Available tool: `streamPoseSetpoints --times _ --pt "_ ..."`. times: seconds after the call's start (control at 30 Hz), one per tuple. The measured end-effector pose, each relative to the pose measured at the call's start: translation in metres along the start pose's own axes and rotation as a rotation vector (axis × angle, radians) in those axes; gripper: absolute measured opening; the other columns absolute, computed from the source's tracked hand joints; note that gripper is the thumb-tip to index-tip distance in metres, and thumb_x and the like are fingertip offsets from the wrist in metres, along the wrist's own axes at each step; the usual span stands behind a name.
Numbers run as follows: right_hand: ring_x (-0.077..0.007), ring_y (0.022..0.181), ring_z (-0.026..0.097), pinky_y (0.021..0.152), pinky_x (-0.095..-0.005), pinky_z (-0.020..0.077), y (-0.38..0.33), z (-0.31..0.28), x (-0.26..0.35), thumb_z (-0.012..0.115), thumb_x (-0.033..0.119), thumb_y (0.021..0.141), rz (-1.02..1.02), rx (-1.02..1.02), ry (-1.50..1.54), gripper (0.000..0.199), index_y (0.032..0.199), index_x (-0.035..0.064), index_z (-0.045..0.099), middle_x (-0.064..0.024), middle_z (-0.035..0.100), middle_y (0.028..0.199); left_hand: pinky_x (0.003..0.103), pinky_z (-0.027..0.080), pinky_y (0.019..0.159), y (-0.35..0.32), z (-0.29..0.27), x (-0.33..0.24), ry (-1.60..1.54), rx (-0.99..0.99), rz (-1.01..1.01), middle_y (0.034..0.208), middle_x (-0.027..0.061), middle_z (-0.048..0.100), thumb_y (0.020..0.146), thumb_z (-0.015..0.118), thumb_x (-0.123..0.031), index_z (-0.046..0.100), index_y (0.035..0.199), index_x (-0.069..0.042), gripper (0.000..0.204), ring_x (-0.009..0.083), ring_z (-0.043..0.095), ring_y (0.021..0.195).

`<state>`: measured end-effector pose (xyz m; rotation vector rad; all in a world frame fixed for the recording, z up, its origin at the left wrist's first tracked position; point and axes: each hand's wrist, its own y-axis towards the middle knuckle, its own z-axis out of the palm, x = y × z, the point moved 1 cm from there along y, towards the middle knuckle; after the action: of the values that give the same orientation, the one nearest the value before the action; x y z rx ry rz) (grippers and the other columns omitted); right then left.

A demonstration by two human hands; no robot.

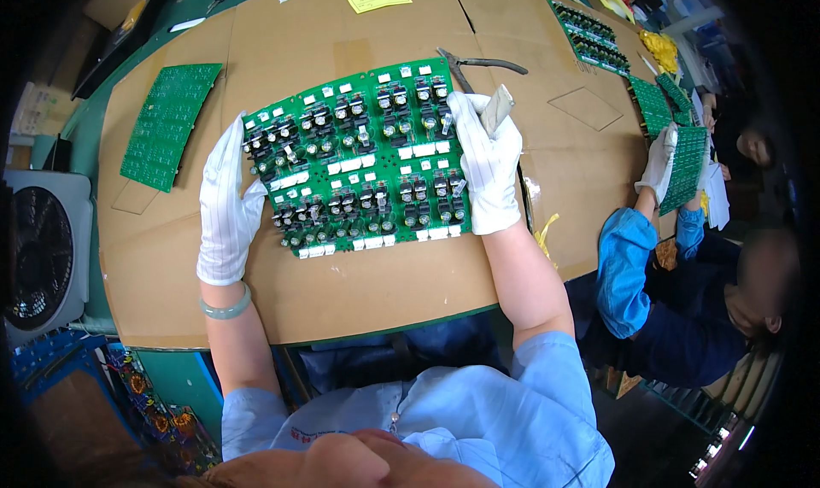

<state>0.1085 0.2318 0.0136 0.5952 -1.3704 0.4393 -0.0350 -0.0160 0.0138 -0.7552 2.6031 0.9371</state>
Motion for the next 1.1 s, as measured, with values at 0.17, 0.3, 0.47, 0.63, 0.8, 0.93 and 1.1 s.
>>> streamPoseSetpoints --times 0.17,0.3,0.47,0.63,0.8,0.93,1.1 --pt "-0.0042 0.073 0.05 0.066 -0.0191 0.0398 0.002 -0.003 -0.002 0.061 0.012 0.086 -0.043 -0.019 0.01 0.016 0.092 -0.0025 0.061 0.0002 0.058 0.079 0.037 0.038 0.099 0.003 -0.005 -0.005 -0.014 -0.049 0.02 0.13 0.0158 0.046 0.061 0.058 0.013 0.038 0.13 0.002 0.073 0.0318 0.045 0.117" --pt "-0.0051 0.075 0.051 0.068 -0.0196 0.0406 0.004 -0.007 -0.01 0.06 0.011 0.086 -0.037 -0.015 0.031 0.016 0.093 -0.0034 0.06 -0.0013 0.06 0.082 0.037 0.037 0.099 0.004 -0.008 -0.008 -0.047 -0.077 0.013 0.131 0.0154 0.045 0.059 0.054 0.015 0.037 0.131 0.002 0.075 0.0316 0.044 0.118" --pt "-0.0053 0.074 0.051 0.068 -0.0195 0.0404 0.001 -0.007 -0.009 0.059 0.01 0.086 -0.084 -0.028 0.049 0.015 0.093 -0.0035 0.06 -0.0016 0.06 0.082 0.036 0.035 0.1 0.003 -0.007 -0.008 -0.06 -0.112 0.051 0.132 0.015 0.045 0.057 0.05 0.016 0.038 0.131 0.002 0.076 0.031 0.043 0.119" --pt "-0.0055 0.074 0.051 0.068 -0.0198 0.0402 0.001 -0.008 -0.008 0.06 0.01 0.086 -0.063 -0.017 0.059 0.015 0.093 -0.0032 0.06 -0.0017 0.059 0.082 0.037 0.035 0.1 0.003 -0.008 -0.008 -0.055 -0.105 0.06 0.132 0.0151 0.045 0.057 0.049 0.016 0.037 0.132 0.002 0.076 0.0312 0.044 0.119" --pt "-0.0057 0.075 0.051 0.068 -0.0201 0.0404 0.001 -0.007 -0.007 0.06 0.012 0.085 -0.035 -0.022 0.079 0.016 0.093 -0.0025 0.06 -0.0017 0.059 0.082 0.037 0.036 0.1 0.003 -0.009 -0.008 -0.059 -0.11 0.07 0.131 0.0155 0.045 0.057 0.049 0.015 0.037 0.132 0.002 0.077 0.0316 0.044 0.119" --pt "-0.006 0.075 0.051 0.069 -0.0204 0.0407 0.001 -0.006 -0.008 0.059 0.012 0.086 0.009 -0.015 0.107 0.017 0.094 -0.0023 0.059 -0.0019 0.059 0.082 0.037 0.035 0.1 0.003 -0.009 -0.008 -0.051 -0.09 0.048 0.132 0.0163 0.044 0.057 0.05 0.014 0.036 0.132 0.003 0.077 0.032 0.043 0.119" --pt "-0.0059 0.075 0.051 0.069 -0.0206 0.0408 0.0 -0.004 -0.005 0.059 0.012 0.087 -0.044 -0.013 0.073 0.016 0.094 -0.0024 0.06 -0.0018 0.059 0.083 0.037 0.035 0.101 0.002 -0.011 -0.005 -0.094 -0.086 0.046 0.132 0.0164 0.044 0.056 0.05 0.014 0.036 0.132 0.003 0.078 0.0321 0.043 0.119"
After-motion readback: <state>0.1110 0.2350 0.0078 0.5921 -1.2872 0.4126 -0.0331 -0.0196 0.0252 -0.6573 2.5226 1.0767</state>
